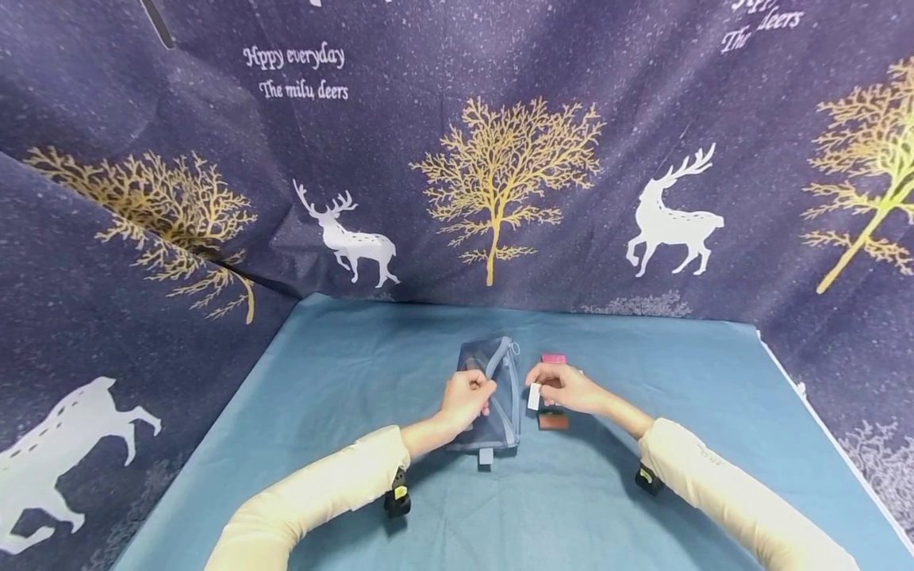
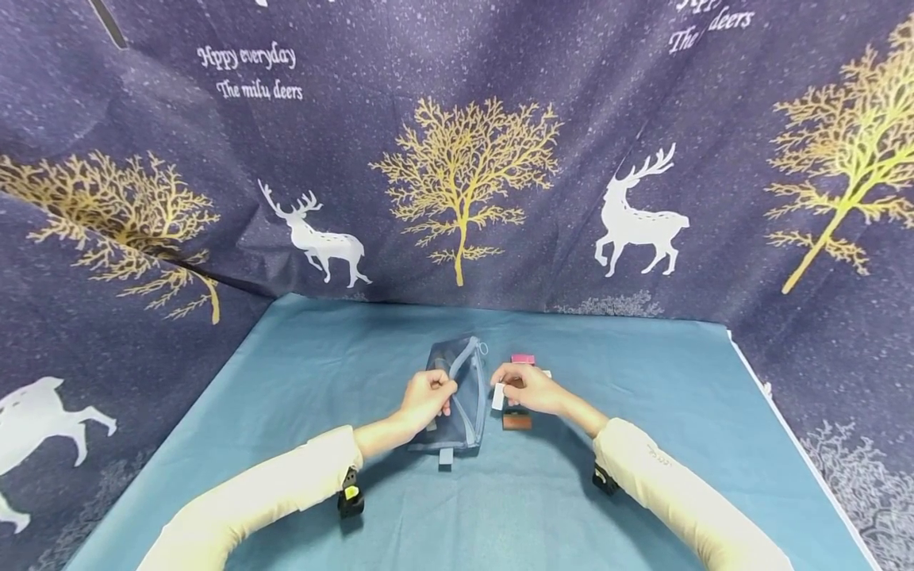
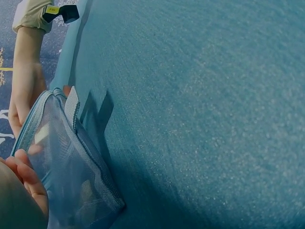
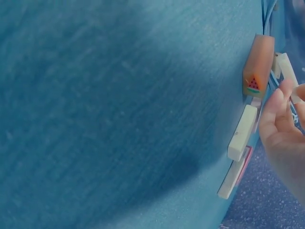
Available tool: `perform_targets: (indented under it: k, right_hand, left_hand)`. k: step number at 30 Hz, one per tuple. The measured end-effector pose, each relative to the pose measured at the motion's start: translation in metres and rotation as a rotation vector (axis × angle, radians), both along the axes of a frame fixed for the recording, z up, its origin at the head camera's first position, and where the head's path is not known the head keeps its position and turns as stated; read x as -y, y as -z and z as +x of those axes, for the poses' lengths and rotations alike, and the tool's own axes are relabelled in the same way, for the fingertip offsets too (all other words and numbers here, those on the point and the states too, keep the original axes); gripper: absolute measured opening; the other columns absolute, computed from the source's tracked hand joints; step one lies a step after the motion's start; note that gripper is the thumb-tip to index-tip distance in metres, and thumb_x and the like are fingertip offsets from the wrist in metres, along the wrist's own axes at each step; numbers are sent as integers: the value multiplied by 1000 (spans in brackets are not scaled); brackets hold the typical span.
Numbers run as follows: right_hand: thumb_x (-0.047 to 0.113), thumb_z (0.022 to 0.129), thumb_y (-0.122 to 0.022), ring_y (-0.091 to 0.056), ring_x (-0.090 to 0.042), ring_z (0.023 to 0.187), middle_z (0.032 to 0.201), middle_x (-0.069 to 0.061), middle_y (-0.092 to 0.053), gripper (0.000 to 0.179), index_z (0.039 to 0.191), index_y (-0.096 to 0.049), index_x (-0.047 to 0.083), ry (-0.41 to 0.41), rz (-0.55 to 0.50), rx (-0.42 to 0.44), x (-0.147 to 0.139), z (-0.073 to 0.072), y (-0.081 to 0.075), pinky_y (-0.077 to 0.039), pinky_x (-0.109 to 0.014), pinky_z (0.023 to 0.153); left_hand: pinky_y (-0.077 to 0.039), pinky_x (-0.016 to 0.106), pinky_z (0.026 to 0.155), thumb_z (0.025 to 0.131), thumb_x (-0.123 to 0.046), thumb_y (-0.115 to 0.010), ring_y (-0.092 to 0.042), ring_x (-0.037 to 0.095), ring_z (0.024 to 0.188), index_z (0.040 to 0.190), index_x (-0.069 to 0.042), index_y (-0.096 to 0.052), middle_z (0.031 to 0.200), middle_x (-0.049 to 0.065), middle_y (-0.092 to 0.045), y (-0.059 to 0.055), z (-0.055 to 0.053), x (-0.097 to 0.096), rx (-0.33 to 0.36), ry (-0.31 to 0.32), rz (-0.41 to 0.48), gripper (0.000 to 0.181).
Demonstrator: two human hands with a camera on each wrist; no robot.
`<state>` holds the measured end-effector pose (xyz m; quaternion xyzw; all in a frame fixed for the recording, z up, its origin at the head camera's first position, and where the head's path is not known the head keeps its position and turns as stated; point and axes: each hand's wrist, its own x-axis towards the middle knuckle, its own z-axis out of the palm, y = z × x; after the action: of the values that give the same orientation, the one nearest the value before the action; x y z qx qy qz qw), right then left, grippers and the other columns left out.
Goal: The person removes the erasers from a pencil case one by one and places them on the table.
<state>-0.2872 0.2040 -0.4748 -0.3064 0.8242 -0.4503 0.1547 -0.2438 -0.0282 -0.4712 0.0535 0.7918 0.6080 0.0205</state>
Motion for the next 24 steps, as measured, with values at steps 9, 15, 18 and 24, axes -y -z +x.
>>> perform_targets:
  k: [9, 15, 18, 24]
  right_hand:
    - [1, 93, -36, -47, -9, 56, 87, -18, -60, 26, 105, -60, 3, 120, 29, -35, -5, -2, -2, -43, -21, 49]
    - [5, 92, -39, -53, -12, 73, 121, -19, -57, 26, 101, -63, 10, 200, 70, -142, -9, -6, 1, -45, -23, 60]
    - [6, 93, -37, -48, -10, 64, 129, -21, -51, 26, 102, -62, 10, 227, 83, -121, -11, -6, 0, -42, -23, 54]
    - [9, 93, -37, -41, -7, 53, 115, -19, -58, 27, 106, -60, 11, 248, 124, -97, -13, -5, 0, -39, -22, 47]
  left_hand:
    - [-50, 24, 51, 82, -12, -59, -62, 27, 50, 67, 2, -55, 51, 6, -54, 1, 0, 0, -14, 3, 7, 21]
    - [-50, 23, 50, 83, -14, -57, -59, 16, 46, 64, -5, -54, 49, 0, -53, 0, 0, -1, -2, 5, -2, 21]
    - [-48, 22, 49, 83, -15, -56, -59, 17, 46, 62, -9, -52, 49, 0, -53, 0, 0, -1, 9, 2, -5, 22]
    - [-48, 22, 48, 82, -17, -55, -58, 15, 46, 63, -10, -53, 50, -1, -53, 1, 0, -1, 19, 3, -17, 21]
